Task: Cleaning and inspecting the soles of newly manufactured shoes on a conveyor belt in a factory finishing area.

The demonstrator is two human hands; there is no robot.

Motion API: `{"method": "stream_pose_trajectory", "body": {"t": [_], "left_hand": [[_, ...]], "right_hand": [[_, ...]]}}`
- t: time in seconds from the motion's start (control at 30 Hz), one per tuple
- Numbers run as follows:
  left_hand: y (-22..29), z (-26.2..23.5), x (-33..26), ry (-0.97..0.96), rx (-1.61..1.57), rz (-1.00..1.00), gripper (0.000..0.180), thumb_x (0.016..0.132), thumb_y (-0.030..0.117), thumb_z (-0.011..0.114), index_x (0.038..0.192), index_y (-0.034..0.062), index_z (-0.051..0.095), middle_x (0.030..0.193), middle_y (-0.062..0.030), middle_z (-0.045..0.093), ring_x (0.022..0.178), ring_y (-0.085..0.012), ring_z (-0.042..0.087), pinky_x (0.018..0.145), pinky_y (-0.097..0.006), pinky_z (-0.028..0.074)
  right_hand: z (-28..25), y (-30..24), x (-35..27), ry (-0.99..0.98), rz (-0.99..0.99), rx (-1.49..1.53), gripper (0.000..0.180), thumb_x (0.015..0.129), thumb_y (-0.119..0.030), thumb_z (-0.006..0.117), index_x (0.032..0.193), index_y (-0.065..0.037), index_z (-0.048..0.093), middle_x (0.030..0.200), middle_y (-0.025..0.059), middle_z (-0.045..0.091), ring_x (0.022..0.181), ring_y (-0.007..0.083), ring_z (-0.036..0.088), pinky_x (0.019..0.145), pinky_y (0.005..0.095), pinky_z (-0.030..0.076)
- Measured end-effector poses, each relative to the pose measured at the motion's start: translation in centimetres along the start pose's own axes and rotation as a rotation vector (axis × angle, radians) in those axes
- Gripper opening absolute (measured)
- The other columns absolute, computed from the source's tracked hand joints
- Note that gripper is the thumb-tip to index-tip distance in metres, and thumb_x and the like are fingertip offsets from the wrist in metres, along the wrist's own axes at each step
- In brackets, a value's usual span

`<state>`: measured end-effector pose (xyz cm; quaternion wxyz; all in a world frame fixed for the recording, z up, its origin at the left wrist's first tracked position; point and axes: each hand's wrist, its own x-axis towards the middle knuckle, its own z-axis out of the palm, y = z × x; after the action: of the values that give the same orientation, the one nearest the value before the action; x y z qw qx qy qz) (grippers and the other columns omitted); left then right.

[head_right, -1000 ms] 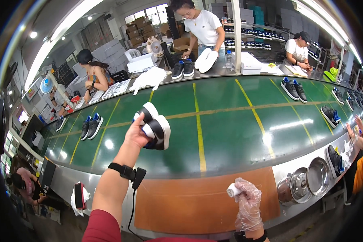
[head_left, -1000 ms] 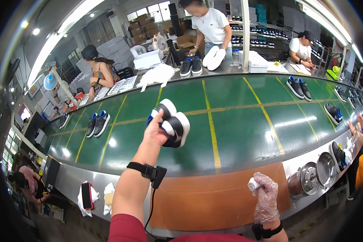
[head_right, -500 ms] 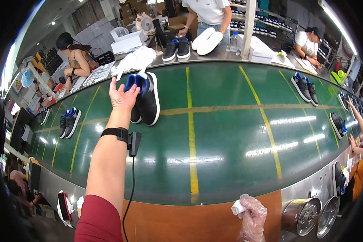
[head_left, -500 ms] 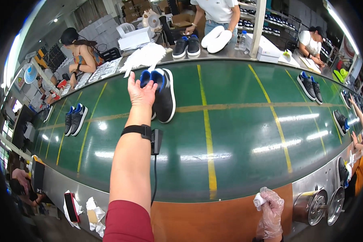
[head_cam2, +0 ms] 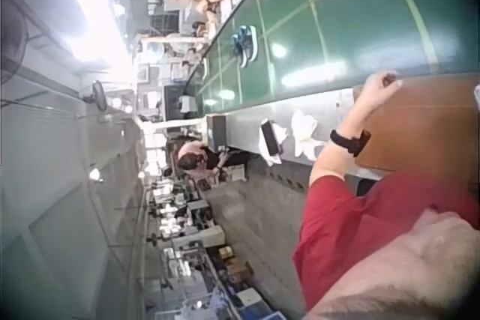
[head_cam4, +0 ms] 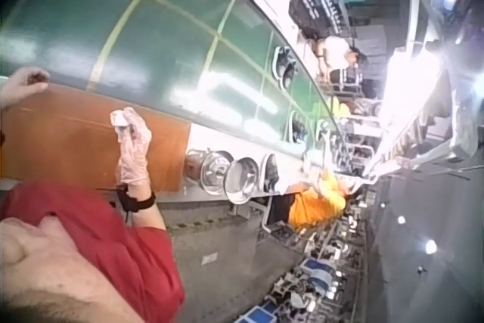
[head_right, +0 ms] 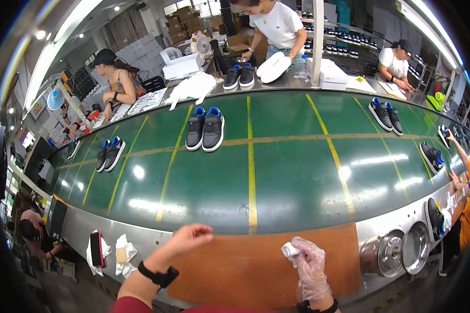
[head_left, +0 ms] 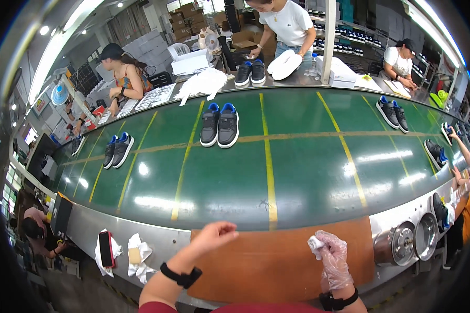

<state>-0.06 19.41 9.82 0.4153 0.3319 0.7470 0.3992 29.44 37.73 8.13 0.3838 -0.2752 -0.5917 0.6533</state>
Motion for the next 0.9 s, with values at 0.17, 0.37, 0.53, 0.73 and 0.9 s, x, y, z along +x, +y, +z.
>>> {"method": "stream_pose_trajectory", "body": {"t": [0.17, 0.37, 0.53, 0.73, 0.9], "left_hand": [[-1.6, 7.3, -7.2, 0.075, 0.394, 0.407, 0.032, 0.081, 0.022, 0.070, 0.105, 0.0023, 0.063, 0.094, -0.0118, 0.064, 0.089, -0.0243, 0.062, 0.079, -0.035, 0.050], [-4.2, 12.1, -12.3, 0.060, 0.536, 0.609, 0.032, 0.077, 0.021, 0.068, 0.102, 0.0012, 0.063, 0.108, -0.0165, 0.057, 0.107, -0.0360, 0.052, 0.091, -0.043, 0.042], [-4.9, 15.1, -12.4, 0.277, 0.739, 0.681, 0.042, 0.082, 0.022, 0.065, 0.118, 0.0020, 0.056, 0.122, -0.0258, 0.049, 0.114, -0.0438, 0.045, 0.096, -0.051, 0.037], [-5.8, 15.3, -12.6, 0.280, 0.720, 0.727, 0.041, 0.083, 0.018, 0.063, 0.121, 0.0026, 0.055, 0.124, -0.0263, 0.048, 0.116, -0.0431, 0.044, 0.096, -0.051, 0.037], [-6.0, 15.6, -12.5, 0.353, 0.699, 0.768, 0.040, 0.083, 0.018, 0.062, 0.120, 0.0029, 0.056, 0.123, -0.0252, 0.049, 0.115, -0.0419, 0.045, 0.094, -0.050, 0.038]], "right_hand": [[-1.5, -2.4, -1.9, -0.026, -0.098, -0.071, 0.022, 0.083, 0.010, 0.056, 0.099, -0.002, 0.065, 0.098, 0.0133, 0.064, 0.073, 0.0160, 0.061, 0.058, 0.0252, 0.048], [-4.4, -9.7, -1.7, 0.082, -0.566, -0.543, 0.027, 0.076, 0.014, 0.053, 0.098, 0.001, 0.063, 0.099, 0.0188, 0.065, 0.095, 0.0300, 0.064, 0.085, 0.0341, 0.050], [-12.1, -16.3, -2.0, 0.405, -0.954, -1.016, 0.031, 0.075, 0.015, 0.054, 0.099, 0.001, 0.066, 0.098, 0.0153, 0.066, 0.096, 0.0262, 0.063, 0.086, 0.0324, 0.049], [-21.1, -17.5, -1.4, 0.612, -0.783, -1.184, 0.024, 0.077, 0.008, 0.056, 0.098, 0.001, 0.064, 0.099, 0.0164, 0.065, 0.096, 0.0257, 0.063, 0.083, 0.0331, 0.050], [-19.0, -16.3, -1.4, 0.698, -0.565, -1.649, 0.024, 0.073, -0.007, 0.059, 0.096, -0.007, 0.066, 0.100, 0.0128, 0.065, 0.094, 0.0303, 0.061, 0.085, 0.0402, 0.049]]}}
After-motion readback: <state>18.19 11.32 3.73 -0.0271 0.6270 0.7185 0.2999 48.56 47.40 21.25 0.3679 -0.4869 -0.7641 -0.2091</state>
